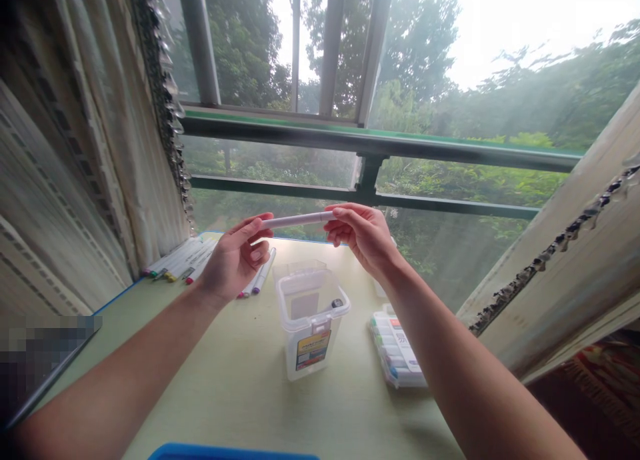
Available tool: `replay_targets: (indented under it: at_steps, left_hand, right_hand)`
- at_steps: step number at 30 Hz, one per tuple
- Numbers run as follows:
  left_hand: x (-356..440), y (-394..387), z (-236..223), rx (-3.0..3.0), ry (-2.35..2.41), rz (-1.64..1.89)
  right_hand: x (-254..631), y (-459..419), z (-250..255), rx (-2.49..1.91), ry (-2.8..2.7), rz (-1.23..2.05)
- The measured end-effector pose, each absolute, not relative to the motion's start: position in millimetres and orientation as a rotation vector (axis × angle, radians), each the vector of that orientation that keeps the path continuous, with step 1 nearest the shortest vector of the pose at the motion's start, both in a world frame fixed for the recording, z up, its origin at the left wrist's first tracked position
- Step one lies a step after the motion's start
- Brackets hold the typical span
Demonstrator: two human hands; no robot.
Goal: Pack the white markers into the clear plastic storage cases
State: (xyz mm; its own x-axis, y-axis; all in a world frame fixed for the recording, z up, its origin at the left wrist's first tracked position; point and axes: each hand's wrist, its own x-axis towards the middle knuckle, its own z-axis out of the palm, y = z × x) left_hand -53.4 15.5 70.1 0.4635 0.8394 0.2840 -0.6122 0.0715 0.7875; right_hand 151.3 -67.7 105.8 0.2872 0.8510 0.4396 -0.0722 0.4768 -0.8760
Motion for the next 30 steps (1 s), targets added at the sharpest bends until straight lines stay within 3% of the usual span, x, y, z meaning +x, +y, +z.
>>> replay_targets:
  at_steps: [30]
  left_hand:
    - [-48.5,17.5,63.0,1.216,0.393,1.202]
  right_hand:
    - [154.2,-63.4,96.1,-0.937,-1.266,0.628]
